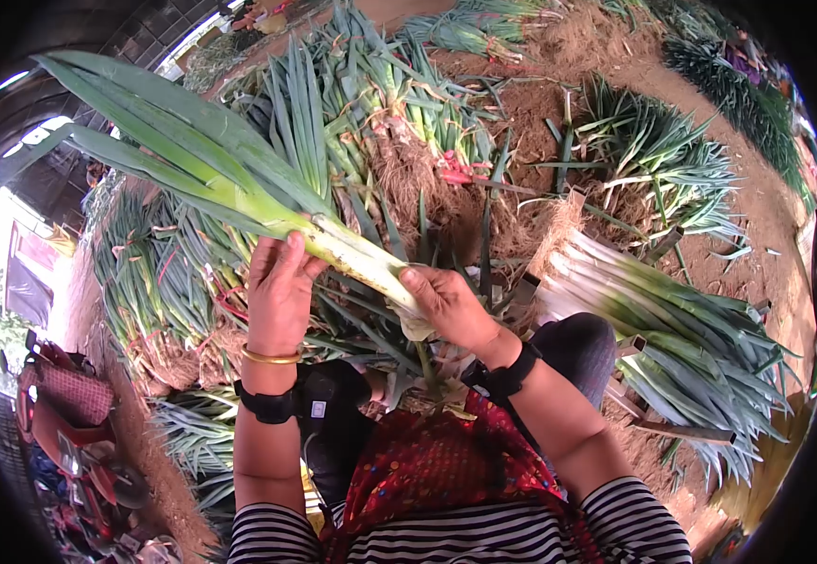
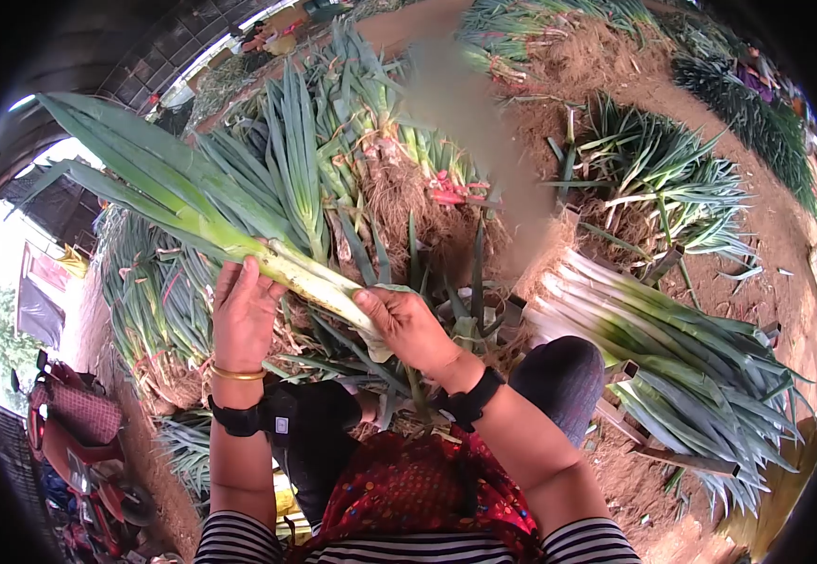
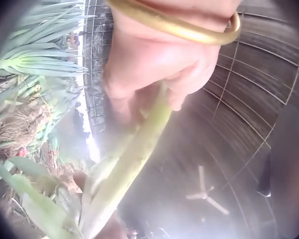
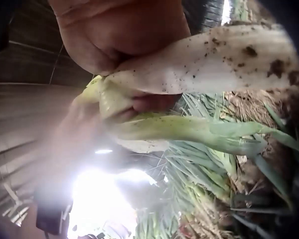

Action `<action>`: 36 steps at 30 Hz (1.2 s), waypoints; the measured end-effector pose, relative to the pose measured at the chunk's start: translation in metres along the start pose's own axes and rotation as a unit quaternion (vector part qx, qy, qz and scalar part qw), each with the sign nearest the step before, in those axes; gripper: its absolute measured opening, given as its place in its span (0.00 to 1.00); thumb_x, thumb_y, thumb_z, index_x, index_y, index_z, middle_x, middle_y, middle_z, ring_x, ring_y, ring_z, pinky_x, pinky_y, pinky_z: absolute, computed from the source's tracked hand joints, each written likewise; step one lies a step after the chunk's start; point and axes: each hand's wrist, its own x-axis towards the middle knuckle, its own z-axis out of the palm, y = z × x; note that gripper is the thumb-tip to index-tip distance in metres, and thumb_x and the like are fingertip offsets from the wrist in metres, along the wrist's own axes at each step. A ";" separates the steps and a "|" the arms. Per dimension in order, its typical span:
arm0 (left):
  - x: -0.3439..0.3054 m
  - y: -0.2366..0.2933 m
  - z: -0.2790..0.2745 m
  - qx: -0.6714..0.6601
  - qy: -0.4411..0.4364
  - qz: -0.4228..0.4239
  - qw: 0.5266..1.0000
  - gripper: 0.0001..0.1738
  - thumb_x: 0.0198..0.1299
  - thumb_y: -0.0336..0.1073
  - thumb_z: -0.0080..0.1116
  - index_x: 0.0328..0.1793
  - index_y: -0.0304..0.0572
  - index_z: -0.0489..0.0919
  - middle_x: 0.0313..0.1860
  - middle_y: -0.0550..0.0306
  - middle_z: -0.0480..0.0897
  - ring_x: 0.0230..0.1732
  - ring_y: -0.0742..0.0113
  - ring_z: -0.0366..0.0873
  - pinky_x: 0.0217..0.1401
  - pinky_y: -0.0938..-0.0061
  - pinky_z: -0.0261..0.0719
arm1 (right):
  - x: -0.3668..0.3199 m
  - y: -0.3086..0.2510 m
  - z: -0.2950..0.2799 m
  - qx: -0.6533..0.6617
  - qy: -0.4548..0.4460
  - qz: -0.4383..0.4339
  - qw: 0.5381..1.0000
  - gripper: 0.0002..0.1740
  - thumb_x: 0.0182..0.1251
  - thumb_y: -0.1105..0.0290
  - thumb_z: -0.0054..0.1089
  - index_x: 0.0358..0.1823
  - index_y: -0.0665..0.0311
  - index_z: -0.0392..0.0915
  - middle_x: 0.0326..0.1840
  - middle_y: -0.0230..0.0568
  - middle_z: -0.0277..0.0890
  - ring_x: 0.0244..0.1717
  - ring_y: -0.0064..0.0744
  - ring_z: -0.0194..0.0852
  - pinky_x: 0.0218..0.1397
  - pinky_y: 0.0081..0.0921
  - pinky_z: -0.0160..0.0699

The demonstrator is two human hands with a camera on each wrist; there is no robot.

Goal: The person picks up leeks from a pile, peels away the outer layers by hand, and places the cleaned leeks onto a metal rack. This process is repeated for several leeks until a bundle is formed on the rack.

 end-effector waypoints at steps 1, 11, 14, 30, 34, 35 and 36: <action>-0.002 0.001 -0.002 -0.049 -0.028 -0.009 0.998 0.15 0.66 0.34 0.47 0.58 0.41 0.71 0.51 0.56 0.77 0.52 0.63 0.76 0.53 0.66 0.76 | 0.003 0.005 0.005 0.026 0.024 0.011 0.999 0.23 0.72 0.56 0.45 0.46 0.73 0.75 0.23 0.33 0.70 0.30 0.18 0.58 0.35 0.22 0.69; -0.021 -0.048 0.015 -0.213 0.020 -0.061 0.975 0.15 0.69 0.46 0.43 0.51 0.44 0.69 0.32 0.60 0.72 0.39 0.65 0.73 0.51 0.67 0.72 | 0.007 0.053 0.030 0.223 0.229 0.161 0.934 0.24 0.71 0.55 0.46 0.43 0.76 0.75 0.27 0.30 0.72 0.30 0.17 0.60 0.33 0.19 0.65; -0.014 -0.053 0.008 -0.223 0.047 -0.061 0.972 0.12 0.67 0.45 0.47 0.44 0.45 0.71 0.25 0.65 0.66 0.28 0.73 0.64 0.38 0.74 0.69 | 0.007 0.060 0.029 0.320 0.228 0.210 0.895 0.26 0.71 0.53 0.46 0.45 0.76 0.74 0.27 0.35 0.73 0.30 0.20 0.63 0.36 0.21 0.68; 0.001 -0.046 -0.007 -0.217 0.101 -0.024 0.971 0.15 0.64 0.46 0.53 0.28 0.51 0.67 0.17 0.71 0.61 0.17 0.79 0.56 0.21 0.80 0.56 | -0.018 0.075 0.031 -0.128 0.142 0.124 0.974 0.11 0.65 0.67 0.53 0.31 0.70 0.73 0.23 0.60 0.71 0.24 0.60 0.69 0.26 0.39 0.70; 0.004 -0.043 -0.009 -0.171 0.052 0.005 0.984 0.11 0.65 0.42 0.53 0.32 0.50 0.68 0.19 0.70 0.62 0.17 0.79 0.57 0.21 0.81 0.56 | -0.021 0.067 0.032 0.248 0.170 0.280 0.912 0.15 0.69 0.63 0.50 0.38 0.72 0.73 0.29 0.40 0.76 0.28 0.27 0.70 0.33 0.26 0.70; 0.006 -0.044 -0.006 -0.157 0.077 0.016 0.984 0.09 0.62 0.39 0.57 0.35 0.49 0.68 0.21 0.70 0.64 0.19 0.80 0.60 0.21 0.82 0.57 | -0.022 0.062 0.035 0.270 0.161 0.263 0.912 0.18 0.71 0.61 0.47 0.39 0.73 0.74 0.31 0.30 0.72 0.32 0.17 0.65 0.34 0.21 0.69; 0.002 -0.048 0.001 -0.158 0.080 0.015 0.984 0.09 0.62 0.39 0.57 0.35 0.49 0.68 0.21 0.70 0.64 0.19 0.80 0.60 0.21 0.82 0.57 | -0.022 0.063 0.038 0.269 0.160 0.266 0.912 0.18 0.71 0.61 0.47 0.39 0.73 0.74 0.31 0.30 0.72 0.32 0.17 0.65 0.34 0.21 0.69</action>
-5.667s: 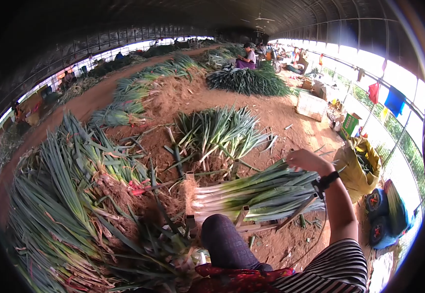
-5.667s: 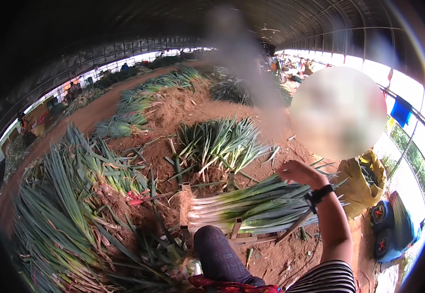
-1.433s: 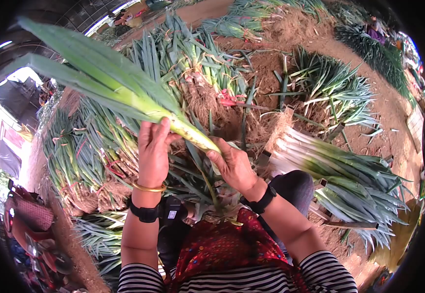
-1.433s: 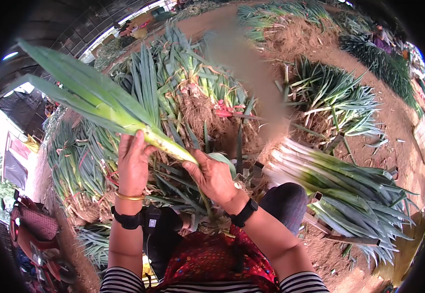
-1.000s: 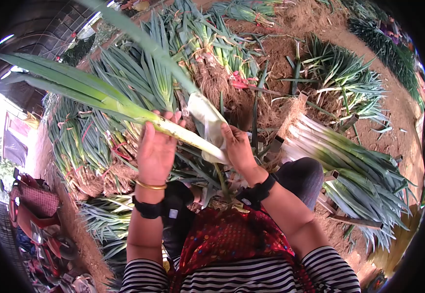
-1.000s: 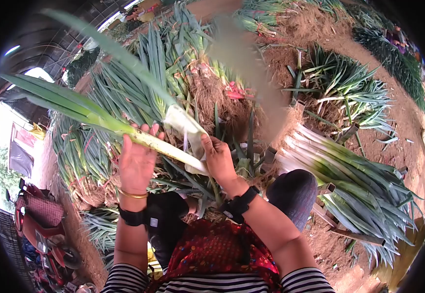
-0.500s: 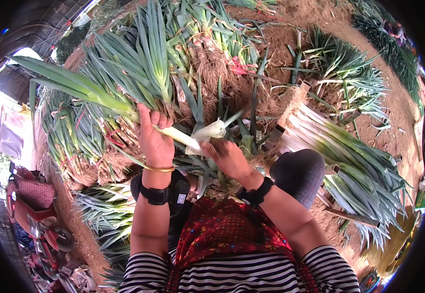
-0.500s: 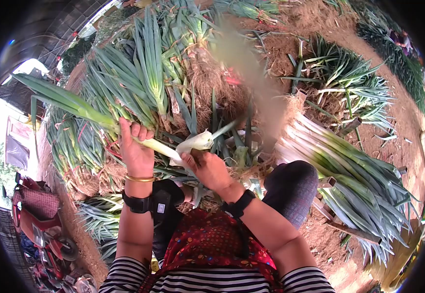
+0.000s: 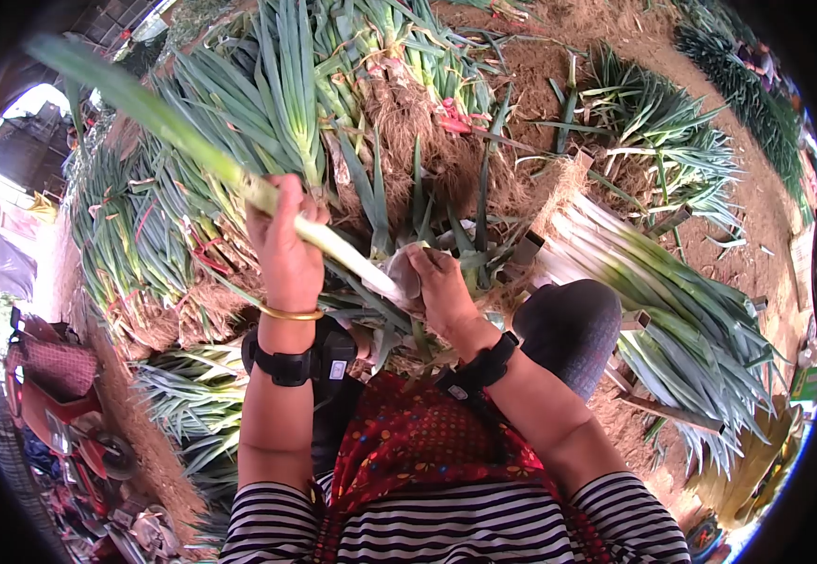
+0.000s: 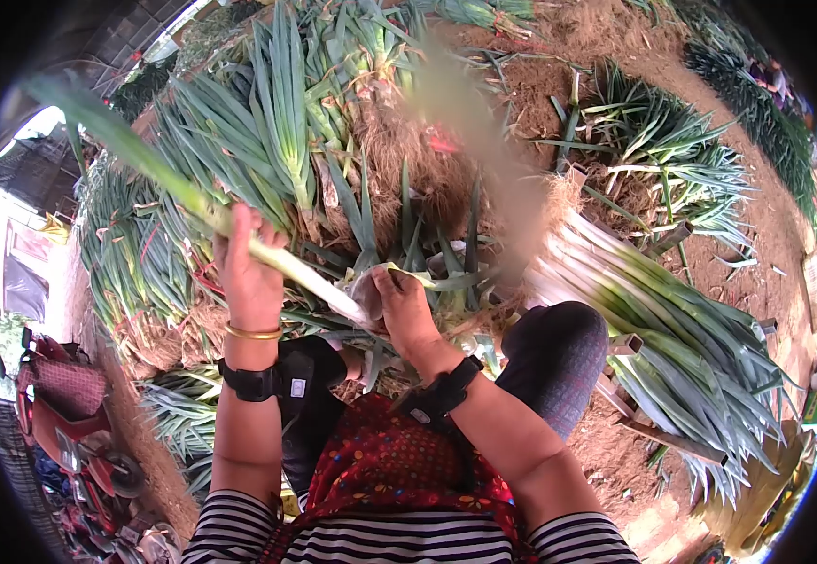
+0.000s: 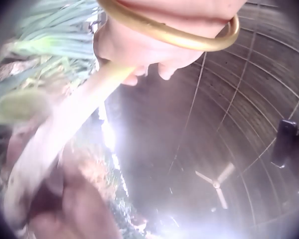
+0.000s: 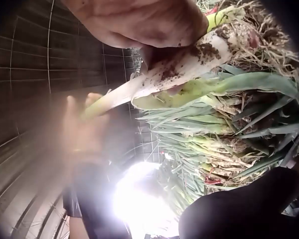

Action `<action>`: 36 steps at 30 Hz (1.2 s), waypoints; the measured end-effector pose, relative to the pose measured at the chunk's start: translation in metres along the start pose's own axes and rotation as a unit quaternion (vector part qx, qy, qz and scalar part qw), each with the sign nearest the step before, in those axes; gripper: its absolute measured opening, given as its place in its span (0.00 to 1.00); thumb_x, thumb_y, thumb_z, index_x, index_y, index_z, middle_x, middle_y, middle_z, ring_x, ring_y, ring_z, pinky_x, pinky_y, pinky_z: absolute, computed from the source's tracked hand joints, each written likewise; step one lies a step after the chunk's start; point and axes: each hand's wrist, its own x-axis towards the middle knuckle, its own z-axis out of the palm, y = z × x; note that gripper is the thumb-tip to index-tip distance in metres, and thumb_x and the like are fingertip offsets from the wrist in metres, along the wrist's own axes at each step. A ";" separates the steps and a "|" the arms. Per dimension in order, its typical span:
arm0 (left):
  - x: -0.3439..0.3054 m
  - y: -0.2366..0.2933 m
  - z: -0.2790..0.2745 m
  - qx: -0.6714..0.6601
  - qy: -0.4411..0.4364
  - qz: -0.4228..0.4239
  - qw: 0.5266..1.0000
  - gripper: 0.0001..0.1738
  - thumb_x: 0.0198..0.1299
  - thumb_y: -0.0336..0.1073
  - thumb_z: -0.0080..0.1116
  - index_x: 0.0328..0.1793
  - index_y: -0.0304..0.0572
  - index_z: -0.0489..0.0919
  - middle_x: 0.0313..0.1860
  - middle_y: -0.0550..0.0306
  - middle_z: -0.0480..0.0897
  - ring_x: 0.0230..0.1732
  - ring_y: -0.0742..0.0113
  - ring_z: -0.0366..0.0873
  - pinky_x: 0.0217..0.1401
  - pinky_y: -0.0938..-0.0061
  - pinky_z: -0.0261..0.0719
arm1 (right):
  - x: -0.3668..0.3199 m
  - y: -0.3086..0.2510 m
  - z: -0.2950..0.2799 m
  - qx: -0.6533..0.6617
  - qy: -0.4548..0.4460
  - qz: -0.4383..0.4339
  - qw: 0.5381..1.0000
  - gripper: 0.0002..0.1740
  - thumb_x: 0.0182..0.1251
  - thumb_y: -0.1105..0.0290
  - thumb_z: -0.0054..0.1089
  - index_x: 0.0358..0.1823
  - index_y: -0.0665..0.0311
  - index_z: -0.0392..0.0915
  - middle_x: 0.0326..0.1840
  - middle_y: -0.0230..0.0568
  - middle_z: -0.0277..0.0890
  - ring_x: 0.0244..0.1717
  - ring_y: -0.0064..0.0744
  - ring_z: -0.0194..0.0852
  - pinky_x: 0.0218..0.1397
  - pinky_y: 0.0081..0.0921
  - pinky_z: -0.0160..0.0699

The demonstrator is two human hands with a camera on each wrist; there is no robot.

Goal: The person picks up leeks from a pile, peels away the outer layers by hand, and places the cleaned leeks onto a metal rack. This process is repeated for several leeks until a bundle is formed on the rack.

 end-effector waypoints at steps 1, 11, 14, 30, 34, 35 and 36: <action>-0.005 -0.008 0.007 0.059 0.055 -0.010 0.997 0.09 0.60 0.37 0.59 0.37 0.49 0.69 0.22 0.69 0.66 0.20 0.80 0.61 0.21 0.82 0.58 | 0.001 0.002 0.002 0.010 0.002 -0.010 1.000 0.17 0.71 0.61 0.47 0.39 0.72 0.74 0.30 0.30 0.72 0.31 0.17 0.64 0.34 0.20 0.69; 0.002 -0.014 -0.014 0.066 0.158 -0.030 0.985 0.10 0.58 0.33 0.61 0.35 0.50 0.69 0.19 0.72 0.64 0.16 0.83 0.58 0.17 0.84 0.53 | -0.029 -0.005 0.005 -0.405 -0.111 -0.146 0.896 0.22 0.70 0.56 0.47 0.42 0.73 0.75 0.27 0.42 0.78 0.26 0.27 0.78 0.32 0.26 0.74; 0.002 -0.010 -0.014 0.058 0.142 -0.013 0.988 0.10 0.58 0.33 0.61 0.34 0.50 0.68 0.19 0.72 0.64 0.15 0.82 0.57 0.16 0.84 0.52 | -0.018 0.009 0.001 -0.361 -0.101 -0.207 0.904 0.21 0.71 0.59 0.45 0.42 0.75 0.74 0.26 0.44 0.78 0.25 0.26 0.78 0.29 0.25 0.74; 0.001 0.017 -0.016 -0.036 -0.038 -0.068 0.996 0.05 0.63 0.31 0.53 0.36 0.50 0.70 0.15 0.72 0.59 0.12 0.83 0.51 0.14 0.85 0.48 | -0.045 -0.022 -0.005 -0.285 -0.272 0.001 0.919 0.21 0.74 0.60 0.40 0.47 0.73 0.73 0.34 0.41 0.80 0.32 0.26 0.77 0.40 0.22 0.74; 0.001 0.019 -0.022 -0.083 -0.068 -0.076 0.991 0.06 0.64 0.31 0.52 0.36 0.51 0.68 0.17 0.73 0.58 0.13 0.83 0.50 0.15 0.86 0.49 | -0.040 -0.017 -0.008 -0.244 -0.259 -0.029 0.934 0.20 0.74 0.61 0.39 0.46 0.73 0.74 0.29 0.38 0.79 0.31 0.24 0.77 0.38 0.21 0.73; 0.000 0.019 -0.025 -0.092 -0.091 -0.082 0.988 0.06 0.64 0.32 0.51 0.37 0.51 0.65 0.18 0.72 0.58 0.13 0.84 0.50 0.15 0.86 0.49 | -0.036 -0.013 -0.010 -0.235 -0.279 0.007 0.931 0.20 0.74 0.61 0.39 0.45 0.72 0.74 0.29 0.38 0.79 0.31 0.23 0.77 0.37 0.20 0.74; -0.002 0.019 -0.027 -0.092 -0.090 -0.083 0.988 0.06 0.64 0.32 0.51 0.37 0.51 0.65 0.18 0.72 0.58 0.13 0.84 0.50 0.15 0.86 0.49 | -0.033 -0.011 -0.012 -0.226 -0.298 0.043 0.926 0.20 0.74 0.61 0.39 0.45 0.72 0.75 0.28 0.37 0.79 0.30 0.22 0.77 0.35 0.19 0.74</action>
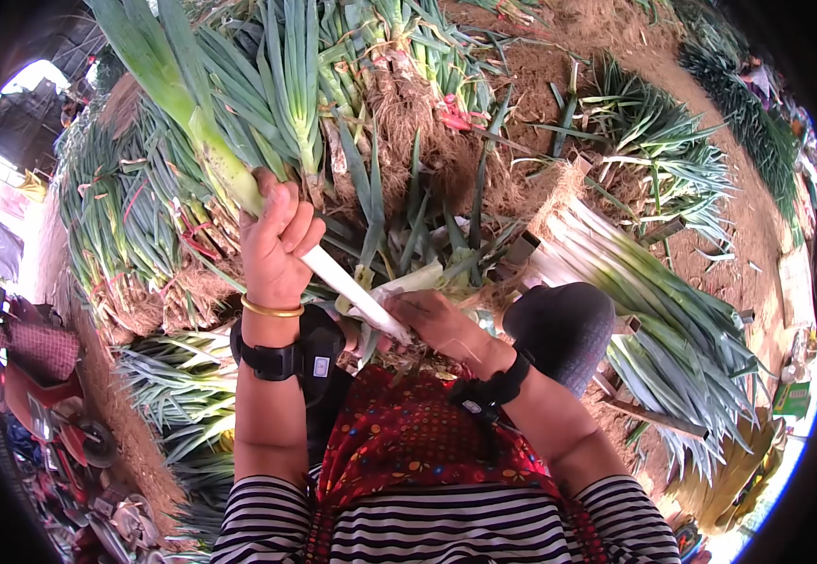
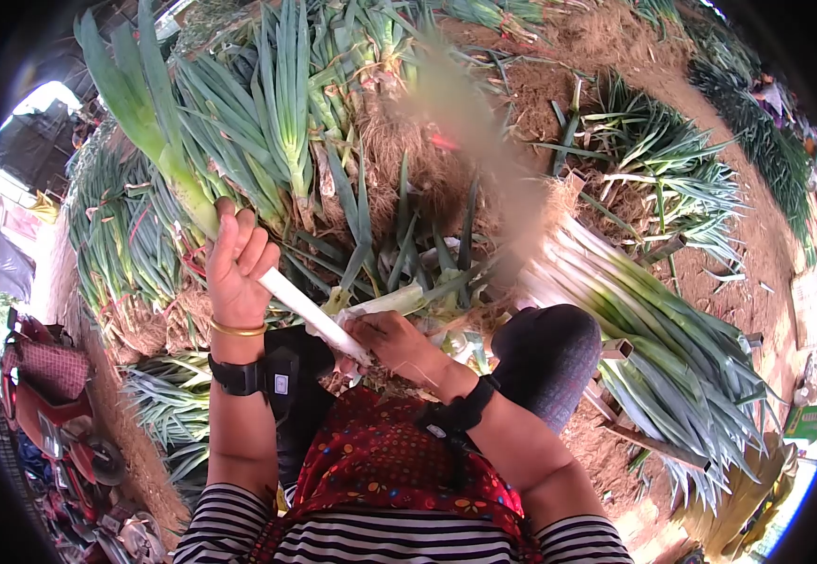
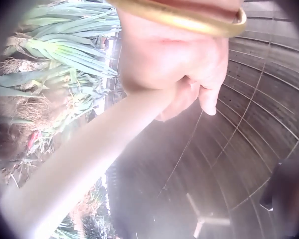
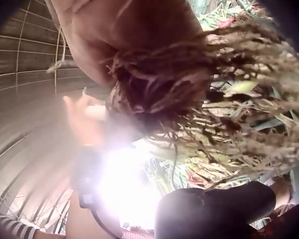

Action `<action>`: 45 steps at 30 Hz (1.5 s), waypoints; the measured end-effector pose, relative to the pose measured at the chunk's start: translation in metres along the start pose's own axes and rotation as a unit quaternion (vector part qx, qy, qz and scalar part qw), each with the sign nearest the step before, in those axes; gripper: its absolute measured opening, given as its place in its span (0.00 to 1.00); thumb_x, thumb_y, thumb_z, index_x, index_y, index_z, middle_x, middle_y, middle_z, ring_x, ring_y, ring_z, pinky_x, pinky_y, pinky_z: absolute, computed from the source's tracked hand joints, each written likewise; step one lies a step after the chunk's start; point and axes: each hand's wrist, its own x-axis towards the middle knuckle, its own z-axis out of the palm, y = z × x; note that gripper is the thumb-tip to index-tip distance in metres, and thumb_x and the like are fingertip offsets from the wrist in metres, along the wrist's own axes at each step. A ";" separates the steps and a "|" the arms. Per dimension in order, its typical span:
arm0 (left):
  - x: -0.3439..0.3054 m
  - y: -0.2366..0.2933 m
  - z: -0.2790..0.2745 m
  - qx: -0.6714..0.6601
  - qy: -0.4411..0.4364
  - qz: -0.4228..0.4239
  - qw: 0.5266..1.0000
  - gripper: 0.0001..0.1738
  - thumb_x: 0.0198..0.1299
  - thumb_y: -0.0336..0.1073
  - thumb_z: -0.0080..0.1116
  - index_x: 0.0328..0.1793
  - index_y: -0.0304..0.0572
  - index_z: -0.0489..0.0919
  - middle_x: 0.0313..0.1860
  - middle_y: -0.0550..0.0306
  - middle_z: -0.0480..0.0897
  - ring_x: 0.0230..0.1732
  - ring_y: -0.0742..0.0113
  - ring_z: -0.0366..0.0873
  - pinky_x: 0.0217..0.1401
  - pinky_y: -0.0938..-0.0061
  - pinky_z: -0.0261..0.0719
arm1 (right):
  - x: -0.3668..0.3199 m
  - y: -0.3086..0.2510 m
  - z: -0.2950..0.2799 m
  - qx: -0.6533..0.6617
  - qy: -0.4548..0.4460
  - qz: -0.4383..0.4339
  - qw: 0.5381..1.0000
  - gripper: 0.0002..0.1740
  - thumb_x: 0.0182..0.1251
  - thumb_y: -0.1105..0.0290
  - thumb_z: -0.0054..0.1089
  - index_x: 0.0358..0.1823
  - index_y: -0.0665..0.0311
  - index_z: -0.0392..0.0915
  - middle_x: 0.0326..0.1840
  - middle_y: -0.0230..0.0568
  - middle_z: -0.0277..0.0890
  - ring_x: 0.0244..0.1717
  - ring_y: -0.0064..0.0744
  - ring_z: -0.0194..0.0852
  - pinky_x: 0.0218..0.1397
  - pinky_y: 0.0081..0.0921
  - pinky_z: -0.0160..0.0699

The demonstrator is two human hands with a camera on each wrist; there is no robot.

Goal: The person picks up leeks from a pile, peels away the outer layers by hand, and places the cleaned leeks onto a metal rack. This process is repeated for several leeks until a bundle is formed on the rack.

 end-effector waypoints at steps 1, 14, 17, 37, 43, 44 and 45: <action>-0.002 0.000 -0.001 -0.020 -0.047 -0.003 0.999 0.06 0.66 0.33 0.49 0.39 0.50 0.64 0.19 0.71 0.59 0.13 0.84 0.51 0.15 0.87 0.50 | 0.001 -0.001 0.000 0.000 0.000 0.002 1.000 0.20 0.74 0.61 0.39 0.45 0.72 0.75 0.28 0.37 0.79 0.30 0.22 0.77 0.35 0.19 0.74; 0.010 0.017 0.015 -0.052 -0.186 0.028 0.981 0.14 0.60 0.39 0.59 0.40 0.51 0.63 0.20 0.72 0.62 0.15 0.83 0.57 0.20 0.85 0.57 | -0.011 0.002 0.010 0.065 -0.051 -0.021 0.996 0.24 0.70 0.54 0.47 0.53 0.70 0.72 0.38 0.36 0.77 0.37 0.24 0.75 0.45 0.24 0.74; 0.003 -0.001 0.023 0.123 0.219 0.035 0.967 0.12 0.57 0.41 0.63 0.39 0.48 0.71 0.25 0.69 0.68 0.21 0.78 0.64 0.24 0.80 0.65 | -0.006 0.002 0.013 -0.003 0.068 -0.057 0.996 0.22 0.71 0.55 0.47 0.48 0.70 0.75 0.31 0.34 0.77 0.34 0.20 0.72 0.41 0.20 0.70; -0.003 0.018 -0.015 -0.295 -0.131 0.007 0.946 0.12 0.65 0.38 0.51 0.34 0.46 0.60 0.16 0.70 0.57 0.11 0.84 0.53 0.13 0.87 0.54 | -0.018 -0.008 0.026 0.374 -0.101 0.062 0.920 0.21 0.70 0.65 0.48 0.58 0.72 0.66 0.47 0.47 0.75 0.45 0.36 0.76 0.50 0.32 0.76; -0.002 0.013 -0.004 -0.363 -0.186 0.004 0.913 0.15 0.62 0.36 0.56 0.33 0.48 0.58 0.15 0.71 0.57 0.10 0.85 0.51 0.11 0.88 0.51 | -0.019 0.022 0.020 0.439 -0.204 0.046 0.874 0.21 0.69 0.66 0.49 0.59 0.68 0.65 0.44 0.49 0.74 0.41 0.35 0.76 0.38 0.27 0.79; -0.002 0.012 -0.001 -0.373 -0.195 -0.001 0.907 0.16 0.62 0.36 0.56 0.33 0.48 0.58 0.15 0.71 0.57 0.10 0.85 0.51 0.11 0.88 0.51 | -0.019 0.020 0.021 0.475 -0.254 0.043 0.842 0.20 0.68 0.68 0.51 0.59 0.68 0.66 0.45 0.48 0.74 0.40 0.34 0.76 0.39 0.26 0.79; -0.002 0.011 0.002 -0.385 -0.200 -0.004 0.901 0.16 0.62 0.36 0.56 0.33 0.48 0.58 0.16 0.71 0.57 0.10 0.85 0.51 0.11 0.88 0.51 | -0.028 0.015 0.027 0.490 -0.111 0.175 0.846 0.20 0.64 0.74 0.56 0.57 0.67 0.68 0.44 0.45 0.73 0.40 0.31 0.76 0.41 0.25 0.80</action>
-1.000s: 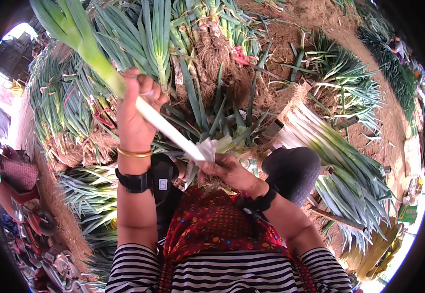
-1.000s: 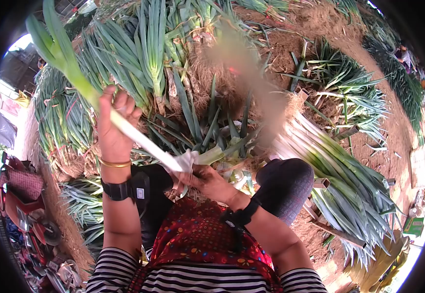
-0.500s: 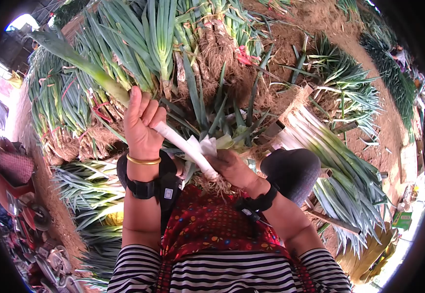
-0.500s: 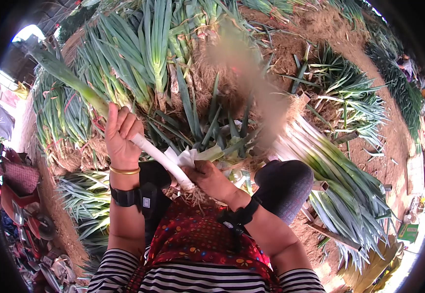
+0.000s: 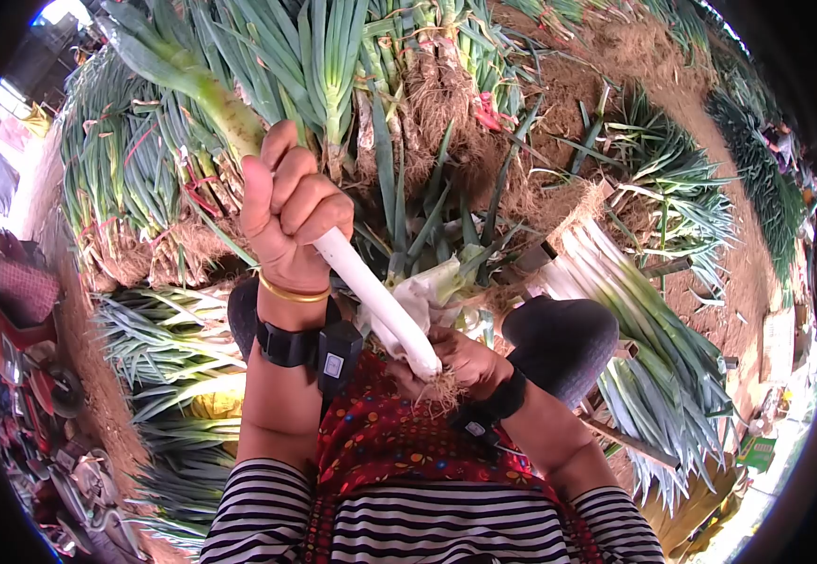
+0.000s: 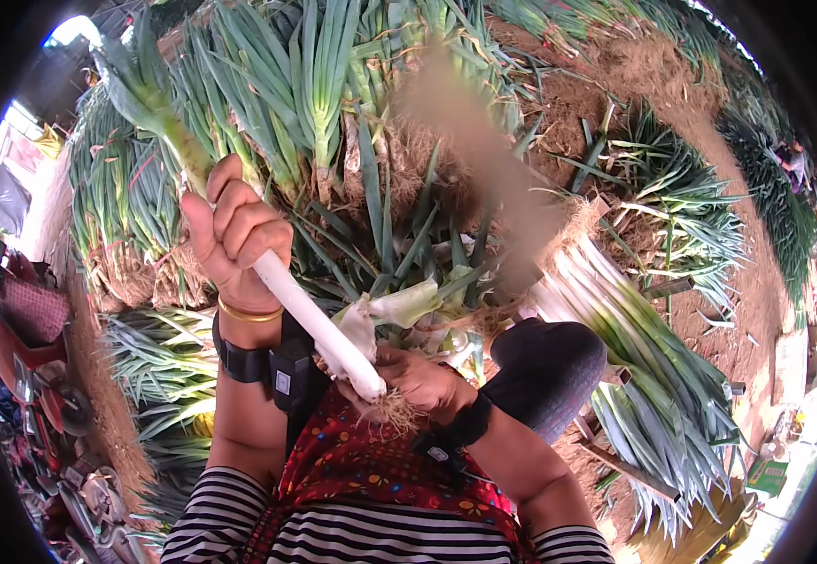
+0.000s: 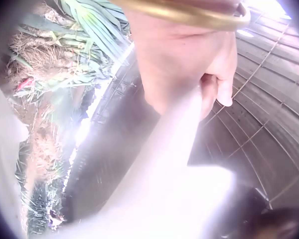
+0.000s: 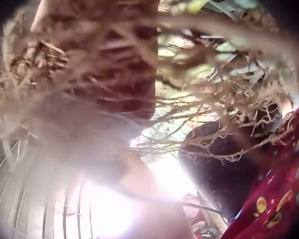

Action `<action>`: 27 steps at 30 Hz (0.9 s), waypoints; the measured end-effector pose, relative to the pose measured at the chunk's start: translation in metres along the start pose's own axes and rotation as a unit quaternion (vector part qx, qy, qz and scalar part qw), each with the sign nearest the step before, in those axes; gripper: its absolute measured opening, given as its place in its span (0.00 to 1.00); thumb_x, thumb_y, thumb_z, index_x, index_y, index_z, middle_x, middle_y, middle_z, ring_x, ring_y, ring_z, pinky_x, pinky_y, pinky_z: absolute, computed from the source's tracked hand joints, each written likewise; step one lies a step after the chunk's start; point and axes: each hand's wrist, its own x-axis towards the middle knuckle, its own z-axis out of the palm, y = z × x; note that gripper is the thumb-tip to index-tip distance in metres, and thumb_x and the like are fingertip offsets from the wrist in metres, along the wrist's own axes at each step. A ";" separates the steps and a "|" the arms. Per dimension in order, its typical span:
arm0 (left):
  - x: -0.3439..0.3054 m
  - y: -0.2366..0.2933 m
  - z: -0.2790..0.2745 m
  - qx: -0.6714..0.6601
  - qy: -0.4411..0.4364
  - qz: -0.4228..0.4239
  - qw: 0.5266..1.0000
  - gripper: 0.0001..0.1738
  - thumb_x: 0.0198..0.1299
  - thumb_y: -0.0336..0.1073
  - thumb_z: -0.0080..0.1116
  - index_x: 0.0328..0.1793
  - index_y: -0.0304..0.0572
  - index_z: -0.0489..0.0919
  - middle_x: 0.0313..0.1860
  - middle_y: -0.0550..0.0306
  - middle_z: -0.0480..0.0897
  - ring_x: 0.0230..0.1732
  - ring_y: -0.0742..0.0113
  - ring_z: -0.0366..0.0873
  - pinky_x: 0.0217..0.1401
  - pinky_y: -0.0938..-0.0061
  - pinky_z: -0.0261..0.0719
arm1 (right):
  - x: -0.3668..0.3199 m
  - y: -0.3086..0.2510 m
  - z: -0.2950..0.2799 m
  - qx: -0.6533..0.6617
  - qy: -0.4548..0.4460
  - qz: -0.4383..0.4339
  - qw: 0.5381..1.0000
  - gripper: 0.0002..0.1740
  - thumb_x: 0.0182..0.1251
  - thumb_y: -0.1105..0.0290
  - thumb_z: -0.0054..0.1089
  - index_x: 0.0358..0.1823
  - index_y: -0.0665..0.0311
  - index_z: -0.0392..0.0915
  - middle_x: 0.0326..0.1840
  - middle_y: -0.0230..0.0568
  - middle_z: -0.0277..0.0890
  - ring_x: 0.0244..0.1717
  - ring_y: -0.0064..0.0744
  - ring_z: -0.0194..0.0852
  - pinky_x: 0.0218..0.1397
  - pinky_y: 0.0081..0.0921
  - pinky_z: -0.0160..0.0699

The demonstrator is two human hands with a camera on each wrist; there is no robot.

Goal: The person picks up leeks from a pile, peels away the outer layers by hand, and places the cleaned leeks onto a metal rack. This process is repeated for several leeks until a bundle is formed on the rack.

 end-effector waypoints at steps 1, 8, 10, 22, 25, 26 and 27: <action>0.001 -0.002 0.000 0.000 0.000 0.002 1.000 0.16 0.62 0.36 0.56 0.33 0.48 0.58 0.16 0.71 0.57 0.10 0.85 0.51 0.11 0.88 0.51 | -0.003 -0.001 0.011 -0.001 0.001 0.002 1.000 0.20 0.64 0.74 0.56 0.57 0.67 0.68 0.44 0.45 0.73 0.40 0.31 0.76 0.41 0.25 0.80; -0.004 -0.008 -0.003 -0.013 -0.025 -0.057 0.998 0.12 0.64 0.37 0.53 0.37 0.49 0.60 0.16 0.73 0.57 0.11 0.86 0.51 0.11 0.88 0.50 | 0.022 -0.045 0.027 -0.599 -0.119 0.090 0.786 0.20 0.64 0.64 0.58 0.54 0.68 0.72 0.45 0.38 0.76 0.45 0.23 0.70 0.52 0.23 0.68; -0.010 -0.004 -0.010 0.028 0.001 -0.063 0.998 0.11 0.64 0.37 0.53 0.38 0.50 0.61 0.16 0.73 0.57 0.12 0.86 0.51 0.12 0.89 0.50 | 0.036 -0.051 -0.004 -0.589 -0.112 0.117 0.792 0.18 0.63 0.67 0.59 0.53 0.67 0.74 0.45 0.36 0.77 0.46 0.23 0.70 0.53 0.23 0.69; 0.010 0.024 0.009 0.229 0.065 0.008 0.971 0.06 0.66 0.38 0.51 0.42 0.49 0.67 0.17 0.74 0.59 0.12 0.86 0.50 0.12 0.87 0.50 | 0.005 -0.010 -0.175 -0.911 0.159 0.053 0.376 0.19 0.56 0.61 0.55 0.47 0.61 0.75 0.31 0.46 0.77 0.33 0.44 0.77 0.39 0.37 0.74; 0.017 0.020 0.013 0.265 0.092 0.011 0.960 0.04 0.67 0.37 0.49 0.39 0.50 0.68 0.17 0.73 0.60 0.12 0.85 0.49 0.14 0.86 0.49 | -0.023 -0.052 -0.099 -0.856 0.147 -0.159 0.470 0.21 0.54 0.59 0.58 0.48 0.60 0.75 0.32 0.44 0.79 0.32 0.46 0.77 0.41 0.37 0.75; 0.021 0.015 0.013 0.321 0.126 0.022 0.938 0.04 0.66 0.36 0.50 0.38 0.50 0.68 0.17 0.73 0.60 0.12 0.84 0.49 0.14 0.86 0.49 | -0.028 -0.070 -0.061 -0.852 0.231 -0.133 0.451 0.21 0.53 0.58 0.60 0.48 0.59 0.75 0.32 0.43 0.78 0.31 0.46 0.77 0.42 0.37 0.75; 0.025 0.008 0.012 0.374 0.159 0.032 0.913 0.04 0.66 0.35 0.50 0.37 0.50 0.69 0.17 0.72 0.60 0.12 0.84 0.49 0.14 0.86 0.49 | -0.036 -0.088 -0.023 -0.841 0.315 -0.104 0.427 0.21 0.52 0.57 0.62 0.47 0.59 0.76 0.32 0.42 0.78 0.30 0.47 0.76 0.42 0.37 0.74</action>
